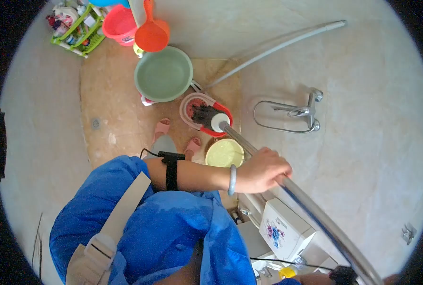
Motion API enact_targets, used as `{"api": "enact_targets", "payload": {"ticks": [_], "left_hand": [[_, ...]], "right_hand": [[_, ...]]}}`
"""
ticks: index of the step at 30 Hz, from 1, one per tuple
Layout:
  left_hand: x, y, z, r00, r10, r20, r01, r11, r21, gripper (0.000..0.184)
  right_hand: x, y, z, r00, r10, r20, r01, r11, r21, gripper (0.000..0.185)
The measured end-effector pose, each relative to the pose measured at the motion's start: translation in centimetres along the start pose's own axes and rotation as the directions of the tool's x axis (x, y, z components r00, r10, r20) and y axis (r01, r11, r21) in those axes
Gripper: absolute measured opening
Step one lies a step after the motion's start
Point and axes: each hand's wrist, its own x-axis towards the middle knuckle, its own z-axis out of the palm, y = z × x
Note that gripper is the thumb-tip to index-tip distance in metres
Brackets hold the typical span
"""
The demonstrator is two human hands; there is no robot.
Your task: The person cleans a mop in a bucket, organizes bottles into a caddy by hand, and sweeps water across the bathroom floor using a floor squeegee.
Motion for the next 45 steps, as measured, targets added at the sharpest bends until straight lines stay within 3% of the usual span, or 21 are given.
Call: {"api": "enact_targets", "payload": {"ticks": [2, 4, 7, 10, 11, 13, 14, 16, 17, 18, 19, 20, 22, 25, 26, 28, 30, 32, 34, 36, 45], "left_hand": [[-0.6, -1.5, -0.2, 0.958, 0.009, -0.287, 0.039, 0.986, 0.163, 0.023], [-1.2, -3.1, 0.5, 0.931, 0.031, -0.363, 0.02, 0.99, 0.136, 0.025], [-2.3, -6.2, 0.0, 0.96, -0.144, -0.24, 0.192, 0.963, 0.189, 0.014], [-1.8, -7.0, -3.9, 0.78, -0.28, 0.56, 0.221, 0.96, 0.172, 0.035], [-1.8, -7.5, -3.7, 0.769, -0.282, 0.573, 0.228, 0.959, 0.166, 0.035], [-1.5, -8.5, -2.9, 0.235, -0.146, 0.961, 0.284, 0.956, 0.075, 0.041], [-1.5, -8.6, -2.7, 0.223, -0.143, 0.964, 0.278, 0.957, 0.077, 0.041], [-2.6, -8.4, -2.7, 0.692, -0.064, 0.719, 0.331, 0.913, -0.238, 0.04], [-3.2, -8.6, -2.5, 0.897, -0.049, 0.44, 0.168, 0.957, -0.236, 0.033], [-3.5, -9.0, -1.8, 0.891, -0.051, 0.452, 0.174, 0.956, -0.236, 0.033], [-3.9, -9.2, -0.9, 0.963, -0.092, 0.253, 0.106, 0.993, -0.042, 0.031], [-4.0, -8.7, -0.2, 0.996, -0.085, 0.033, 0.079, 0.984, 0.162, 0.029], [-3.3, -8.7, 0.2, 0.97, -0.208, 0.123, 0.18, 0.962, 0.205, 0.023], [-1.0, -8.6, -1.6, 0.604, -0.111, 0.789, 0.221, 0.975, -0.033, 0.031], [-1.0, -9.5, -1.5, 0.595, -0.116, 0.795, 0.232, 0.972, -0.031, 0.031], [-1.1, -12.0, -0.8, 0.124, -0.01, 0.992, 0.384, 0.922, -0.038, 0.038], [-1.7, -13.3, -0.9, 0.109, -0.055, 0.993, 0.341, 0.94, 0.015, 0.034], [-2.6, -14.6, -1.4, 0.711, -0.21, 0.672, 0.171, 0.977, 0.125, 0.03], [-5.1, -18.1, 0.1, 0.839, -0.234, 0.492, 0.162, 0.969, 0.185, 0.032], [-5.5, -20.3, 2.2, 0.966, -0.199, 0.164, 0.119, 0.91, 0.398, 0.026], [-4.6, -29.0, 6.5, 0.66, -0.422, 0.621, 0.135, 0.88, 0.454, 0.021]], "right_hand": [[-1.7, 1.6, -6.8, 0.982, 0.155, -0.111, -0.161, 0.986, -0.048, 0.017], [-5.1, 5.0, -0.8, 0.815, 0.564, -0.131, -0.487, 0.791, 0.37, 0.021], [-6.2, 5.9, 1.7, 0.863, 0.504, -0.034, -0.458, 0.81, 0.366, 0.03], [-5.2, 5.7, 2.4, 0.935, 0.239, 0.264, -0.349, 0.757, 0.552, 0.034], [-5.2, 6.0, 3.5, 0.905, 0.077, 0.419, -0.327, 0.756, 0.567, 0.032], [-5.1, 5.8, 4.3, 0.824, -0.195, 0.532, -0.222, 0.753, 0.62, 0.029], [-5.0, 5.2, 4.0, 0.81, -0.297, 0.506, -0.131, 0.749, 0.65, 0.028], [-5.8, 4.5, 2.8, 0.973, -0.133, 0.191, -0.025, 0.756, 0.655, 0.012], [-5.5, 4.7, 1.9, 0.987, -0.12, -0.103, 0.135, 0.978, 0.158, 0.011], [-5.3, 5.0, 1.2, 0.9, -0.261, -0.348, 0.106, 0.908, -0.406, 0.017], [-5.9, 5.9, 0.4, 0.947, -0.201, -0.249, -0.032, 0.714, -0.699, 0.03], [-5.8, 5.8, 0.0, 0.948, -0.198, -0.248, -0.035, 0.713, -0.701, 0.03], [-5.4, 5.5, -1.1, 0.941, -0.244, -0.234, 0.055, 0.793, -0.606, 0.031], [-3.9, 4.7, -3.2, 0.974, -0.127, -0.188, 0.156, 0.976, 0.151, 0.023], [-3.8, 4.4, -3.9, 0.994, -0.081, -0.071, 0.099, 0.952, 0.291, 0.022], [-4.3, 4.5, -5.5, 0.997, -0.027, 0.078, -0.009, 0.905, 0.425, 0.021], [-5.6, 5.5, -7.5, 0.993, 0.029, 0.114, -0.079, 0.88, 0.468, 0.019], [-7.4, 6.6, -10.5, 0.992, 0.115, 0.057, -0.129, 0.883, 0.451, 0.018], [-10.1, 7.3, -13.4, 0.976, 0.202, -0.079, -0.151, 0.897, 0.416, 0.016], [-12.0, 7.1, -16.2, 0.925, 0.258, -0.278, -0.298, 0.948, -0.113, 0.014], [-17.6, 12.1, -17.3, 0.5, -0.139, -0.855, -0.549, 0.713, -0.437, 0.036]]}}
